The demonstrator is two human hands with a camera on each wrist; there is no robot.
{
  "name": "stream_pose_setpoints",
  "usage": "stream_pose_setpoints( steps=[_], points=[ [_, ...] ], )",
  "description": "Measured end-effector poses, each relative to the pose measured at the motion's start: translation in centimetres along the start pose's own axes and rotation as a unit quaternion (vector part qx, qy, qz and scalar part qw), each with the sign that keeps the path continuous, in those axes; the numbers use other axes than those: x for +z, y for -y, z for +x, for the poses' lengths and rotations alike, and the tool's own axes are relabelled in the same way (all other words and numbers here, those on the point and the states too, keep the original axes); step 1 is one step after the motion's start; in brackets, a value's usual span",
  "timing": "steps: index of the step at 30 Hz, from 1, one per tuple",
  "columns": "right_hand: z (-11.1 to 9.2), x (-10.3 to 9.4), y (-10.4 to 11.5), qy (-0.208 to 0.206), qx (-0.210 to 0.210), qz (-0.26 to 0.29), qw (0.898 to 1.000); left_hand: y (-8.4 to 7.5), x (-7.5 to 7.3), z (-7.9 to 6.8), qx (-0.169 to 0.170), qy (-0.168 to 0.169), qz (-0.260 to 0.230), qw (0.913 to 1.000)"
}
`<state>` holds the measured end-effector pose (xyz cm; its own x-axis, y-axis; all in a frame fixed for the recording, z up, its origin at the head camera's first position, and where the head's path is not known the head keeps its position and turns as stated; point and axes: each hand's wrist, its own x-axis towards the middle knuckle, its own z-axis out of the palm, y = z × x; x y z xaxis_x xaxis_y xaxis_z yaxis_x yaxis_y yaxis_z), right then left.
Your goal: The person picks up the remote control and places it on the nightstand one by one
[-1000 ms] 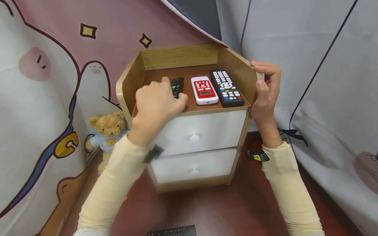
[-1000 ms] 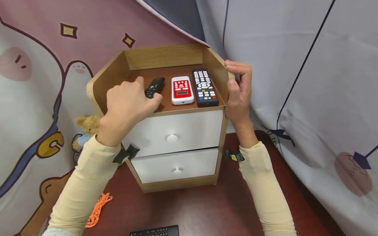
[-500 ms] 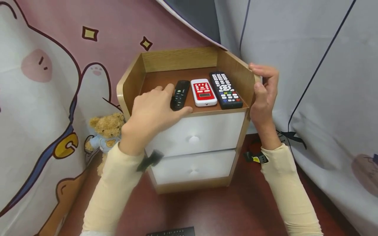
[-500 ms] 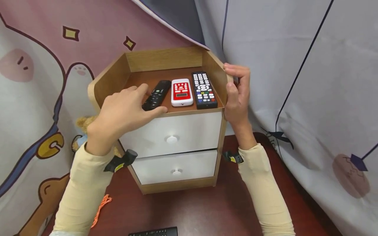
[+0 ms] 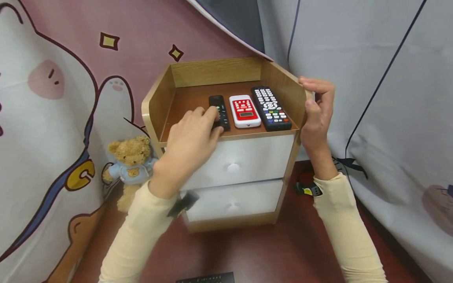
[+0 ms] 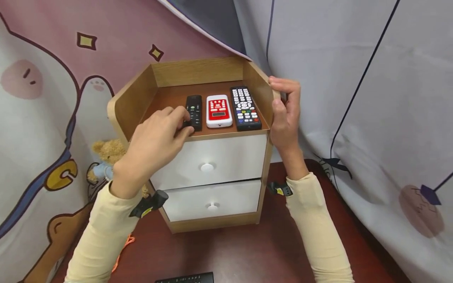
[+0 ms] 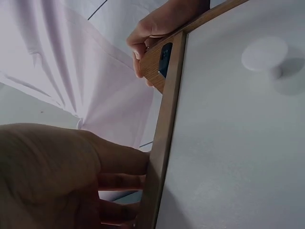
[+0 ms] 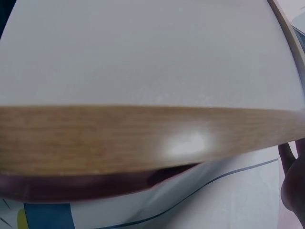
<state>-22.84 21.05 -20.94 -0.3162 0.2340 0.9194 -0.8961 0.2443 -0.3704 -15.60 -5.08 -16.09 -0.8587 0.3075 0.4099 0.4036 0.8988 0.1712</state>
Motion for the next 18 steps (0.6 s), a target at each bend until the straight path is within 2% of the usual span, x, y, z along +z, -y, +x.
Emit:
stream_pose_setpoints(
  steps=[3, 7, 10, 12, 14, 15, 16, 18],
  points=[
    [-0.1, 0.1, 0.0, -0.003, 0.003, 0.003, 1.000, 0.2, 0.1, -0.1, 0.001, -0.003, -0.003, 1.0000],
    [-0.2, 0.1, 0.0, -0.006, 0.005, -0.006, 1.000, 0.5, 0.2, -0.4, 0.020, -0.029, -0.025, 0.9990],
    [-0.2, 0.0, 0.0, -0.006, 0.005, -0.011, 1.000, 0.8, 0.1, -0.9, 0.051, -0.061, -0.055, 0.9953],
    [-0.3, -0.1, 0.0, -0.003, 0.006, -0.015, 1.000, 1.0, 0.1, -1.4, 0.085, -0.081, -0.078, 0.9900],
    [-0.3, -0.2, 0.0, 0.000, 0.007, -0.019, 1.000, 1.1, 0.1, -2.0, 0.133, -0.099, -0.105, 0.9805],
    [-0.3, -0.2, 0.0, 0.001, 0.007, -0.020, 1.000, 1.1, 0.1, -2.3, 0.162, -0.107, -0.124, 0.9731],
    [-0.2, -0.2, 0.0, 0.001, 0.007, -0.022, 1.000, 1.2, 0.1, -2.6, 0.194, -0.113, -0.146, 0.9635],
    [-0.1, 0.0, 0.0, 0.001, 0.006, -0.023, 1.000, 1.1, 0.1, -3.2, 0.260, -0.119, -0.197, 0.9379]
  ],
)
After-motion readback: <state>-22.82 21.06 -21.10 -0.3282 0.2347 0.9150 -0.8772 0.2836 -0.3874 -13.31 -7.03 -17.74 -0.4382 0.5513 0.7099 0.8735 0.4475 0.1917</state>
